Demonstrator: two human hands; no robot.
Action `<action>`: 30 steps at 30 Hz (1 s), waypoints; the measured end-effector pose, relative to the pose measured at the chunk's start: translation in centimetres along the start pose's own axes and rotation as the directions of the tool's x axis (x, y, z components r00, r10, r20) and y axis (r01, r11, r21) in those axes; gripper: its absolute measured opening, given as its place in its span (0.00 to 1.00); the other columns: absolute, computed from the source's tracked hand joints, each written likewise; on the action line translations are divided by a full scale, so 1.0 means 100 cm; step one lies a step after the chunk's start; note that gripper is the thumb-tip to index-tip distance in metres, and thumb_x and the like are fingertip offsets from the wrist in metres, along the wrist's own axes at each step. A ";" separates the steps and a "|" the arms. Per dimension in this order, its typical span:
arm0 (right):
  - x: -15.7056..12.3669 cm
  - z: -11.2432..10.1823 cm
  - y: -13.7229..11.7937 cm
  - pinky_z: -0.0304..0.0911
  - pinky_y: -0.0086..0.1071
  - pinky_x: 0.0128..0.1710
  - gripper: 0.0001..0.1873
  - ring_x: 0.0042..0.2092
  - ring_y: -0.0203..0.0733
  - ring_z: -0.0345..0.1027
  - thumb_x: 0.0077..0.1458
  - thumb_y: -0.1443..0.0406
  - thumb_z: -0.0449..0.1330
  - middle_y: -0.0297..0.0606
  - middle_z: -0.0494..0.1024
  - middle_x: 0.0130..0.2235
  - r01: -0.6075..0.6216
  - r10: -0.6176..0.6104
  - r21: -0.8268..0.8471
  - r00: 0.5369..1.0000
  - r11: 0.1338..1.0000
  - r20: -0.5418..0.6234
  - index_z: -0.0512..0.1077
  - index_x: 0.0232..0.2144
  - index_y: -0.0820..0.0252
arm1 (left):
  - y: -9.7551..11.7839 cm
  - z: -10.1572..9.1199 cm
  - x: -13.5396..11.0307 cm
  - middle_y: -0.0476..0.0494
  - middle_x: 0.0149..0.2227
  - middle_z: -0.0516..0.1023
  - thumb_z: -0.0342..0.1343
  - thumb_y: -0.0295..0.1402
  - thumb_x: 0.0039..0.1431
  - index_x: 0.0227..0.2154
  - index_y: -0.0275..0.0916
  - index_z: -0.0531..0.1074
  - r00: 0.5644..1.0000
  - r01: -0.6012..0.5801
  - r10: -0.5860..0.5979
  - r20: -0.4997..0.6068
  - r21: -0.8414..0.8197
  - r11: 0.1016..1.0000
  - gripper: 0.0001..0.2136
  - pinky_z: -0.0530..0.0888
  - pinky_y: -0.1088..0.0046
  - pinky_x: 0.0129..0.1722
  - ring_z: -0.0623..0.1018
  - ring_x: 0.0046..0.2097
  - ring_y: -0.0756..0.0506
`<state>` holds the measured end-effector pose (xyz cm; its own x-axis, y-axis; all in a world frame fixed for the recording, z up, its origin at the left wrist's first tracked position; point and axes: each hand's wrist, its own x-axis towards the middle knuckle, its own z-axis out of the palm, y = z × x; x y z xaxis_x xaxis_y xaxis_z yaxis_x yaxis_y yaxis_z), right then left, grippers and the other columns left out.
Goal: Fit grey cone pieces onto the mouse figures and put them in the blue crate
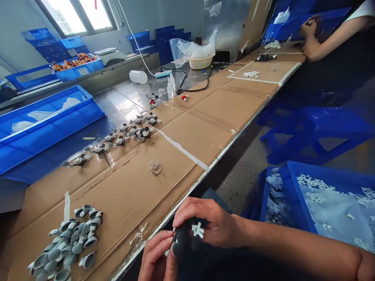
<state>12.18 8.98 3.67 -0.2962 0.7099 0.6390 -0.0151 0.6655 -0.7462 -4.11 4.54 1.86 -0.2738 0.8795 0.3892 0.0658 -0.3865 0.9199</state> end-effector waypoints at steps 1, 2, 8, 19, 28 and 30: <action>0.000 0.000 -0.001 0.72 0.28 0.43 0.11 0.42 0.36 0.73 0.61 0.70 0.60 0.45 0.78 0.39 -0.019 0.018 0.024 1.000 1.000 0.020 0.73 0.46 0.66 | -0.005 0.000 -0.001 0.46 0.36 0.81 0.65 0.38 0.58 0.33 0.41 0.81 0.998 -0.058 0.058 -0.018 0.020 0.998 0.07 0.75 0.79 0.38 0.79 0.37 0.49; -0.001 -0.001 -0.001 0.72 0.29 0.45 0.13 0.44 0.37 0.74 0.60 0.71 0.61 0.46 0.78 0.41 -0.034 0.032 0.049 0.999 0.998 0.040 0.72 0.48 0.66 | -0.010 -0.001 -0.002 0.47 0.36 0.81 0.65 0.38 0.58 0.34 0.42 0.81 0.994 -0.103 0.104 -0.035 0.035 0.994 0.06 0.75 0.79 0.39 0.79 0.37 0.50; -0.005 0.003 0.000 0.72 0.29 0.48 0.23 0.49 0.39 0.75 0.49 0.65 0.73 0.46 0.78 0.47 -0.198 0.198 0.301 0.980 0.933 0.031 0.73 0.46 0.63 | -0.021 -0.008 -0.003 0.49 0.38 0.80 0.66 0.38 0.56 0.34 0.44 0.81 0.986 -0.136 0.144 -0.084 0.091 0.987 0.06 0.76 0.76 0.42 0.80 0.38 0.49; -0.003 0.000 -0.007 0.70 0.28 0.51 0.25 0.48 0.37 0.76 0.47 0.67 0.74 0.44 0.81 0.46 -0.396 0.408 0.528 0.908 0.751 0.101 0.75 0.48 0.63 | -0.019 -0.002 -0.006 0.53 0.37 0.81 0.68 0.38 0.54 0.35 0.44 0.80 0.992 0.027 -0.039 -0.122 -0.100 0.995 0.08 0.75 0.85 0.43 0.79 0.36 0.55; -0.008 0.001 0.000 0.70 0.28 0.46 0.25 0.46 0.37 0.74 0.45 0.63 0.75 0.41 0.79 0.44 -0.366 0.381 0.479 0.922 0.798 0.070 0.76 0.45 0.62 | -0.027 -0.004 -0.010 0.50 0.38 0.82 0.66 0.36 0.57 0.35 0.41 0.79 0.988 -0.138 0.139 -0.070 0.019 0.990 0.05 0.76 0.81 0.41 0.80 0.38 0.52; -0.008 0.001 0.004 0.70 0.28 0.44 0.24 0.44 0.37 0.73 0.45 0.62 0.75 0.41 0.78 0.42 -0.294 0.304 0.405 0.952 0.866 0.042 0.77 0.44 0.62 | -0.026 -0.003 -0.011 0.49 0.38 0.82 0.66 0.37 0.57 0.34 0.41 0.79 0.993 -0.101 0.101 -0.067 0.002 0.995 0.06 0.76 0.81 0.40 0.80 0.38 0.52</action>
<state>12.27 8.63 2.88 -0.3263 0.8681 0.3740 -0.3129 0.2742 -0.9093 -4.31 4.54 -1.00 -0.3291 0.8154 0.4762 0.0954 -0.4730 0.8759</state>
